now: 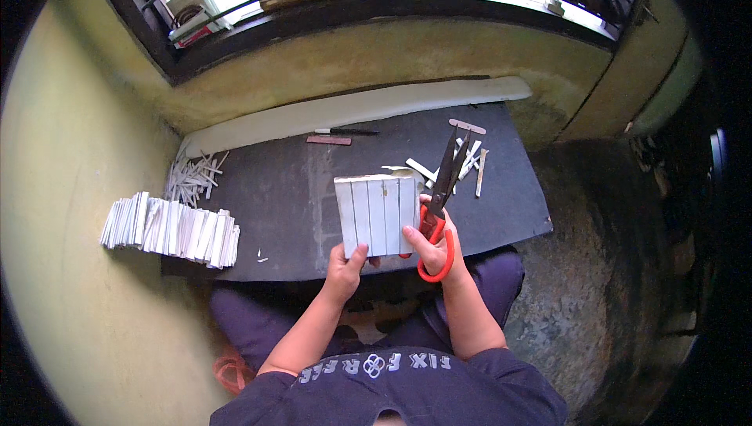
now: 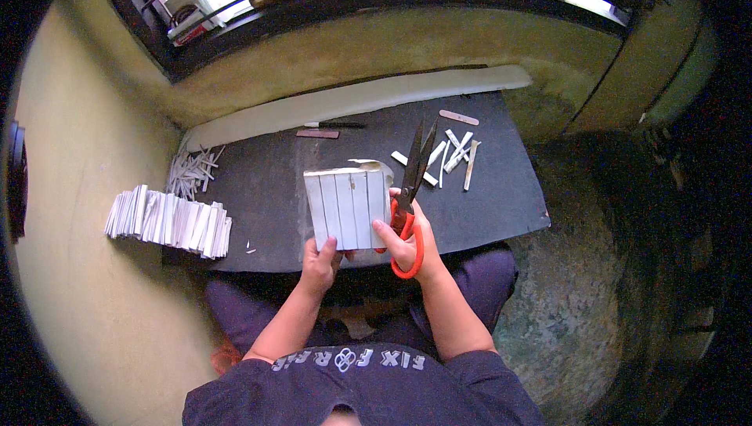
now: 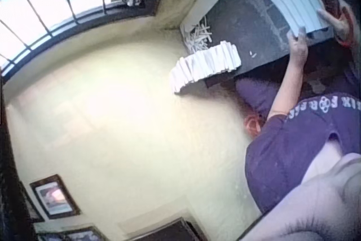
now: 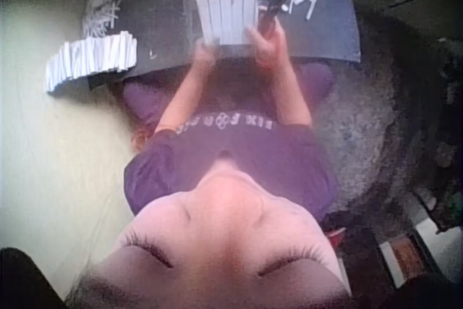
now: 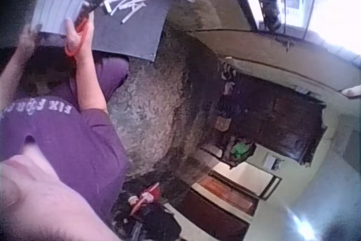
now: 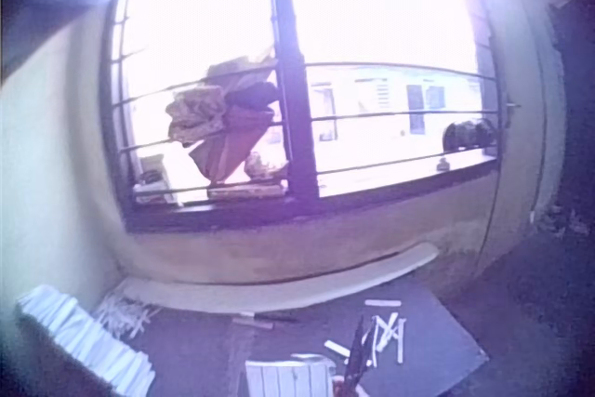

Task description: The person sits on the floor and organizes a stack of white paper strips. They then use red-handled scissors to cut a larger sheet of paper into several long strips, placing the cut pieces on the table.

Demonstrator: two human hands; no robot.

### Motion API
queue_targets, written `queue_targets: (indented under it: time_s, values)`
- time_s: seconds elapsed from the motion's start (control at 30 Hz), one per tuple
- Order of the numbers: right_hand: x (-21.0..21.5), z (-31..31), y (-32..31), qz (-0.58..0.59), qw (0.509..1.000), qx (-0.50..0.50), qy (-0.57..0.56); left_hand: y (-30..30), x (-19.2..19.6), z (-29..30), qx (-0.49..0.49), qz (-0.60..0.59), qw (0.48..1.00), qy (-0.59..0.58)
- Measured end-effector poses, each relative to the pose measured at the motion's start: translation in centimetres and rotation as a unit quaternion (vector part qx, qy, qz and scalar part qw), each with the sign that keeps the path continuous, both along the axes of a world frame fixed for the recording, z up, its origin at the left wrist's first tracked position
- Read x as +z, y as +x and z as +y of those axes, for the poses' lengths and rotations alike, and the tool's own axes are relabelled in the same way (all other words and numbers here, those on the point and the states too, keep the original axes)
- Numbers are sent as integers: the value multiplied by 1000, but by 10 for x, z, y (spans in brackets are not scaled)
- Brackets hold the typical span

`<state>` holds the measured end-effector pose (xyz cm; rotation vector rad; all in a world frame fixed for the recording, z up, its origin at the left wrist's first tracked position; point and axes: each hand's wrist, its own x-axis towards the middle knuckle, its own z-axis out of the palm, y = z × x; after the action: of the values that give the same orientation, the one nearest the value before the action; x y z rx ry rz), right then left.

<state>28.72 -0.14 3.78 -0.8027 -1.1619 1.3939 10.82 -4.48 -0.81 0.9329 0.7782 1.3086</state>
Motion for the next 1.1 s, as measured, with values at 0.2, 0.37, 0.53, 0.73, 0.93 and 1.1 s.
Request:
queue_targets:
  time_s: [0.2, 0.37, 0.53, 0.73, 0.93, 1.1]
  values:
    - [6, -2, 4, -110, 994, 2, -25, 37, 29, 10, 155, 86, 983, 40]
    - [-5, 3, 3, -188, 981, -25, 35, 29, 34, 14, 228, -12, 973, -13]
    - [-24, 7, -1, -191, 980, -65, -1, 16, 56, 28, 251, -122, 960, -18]
    - [-14, 9, 9, -293, 954, 8, -62, 8, 71, 36, 236, -98, 966, 31]
    - [-13, 1, 15, -259, 957, 133, 14, 10, 81, 46, 247, -85, 965, 28]
    - [-6, -1, 15, -259, 950, 164, 54, 16, 77, 45, 214, -67, 975, -2]
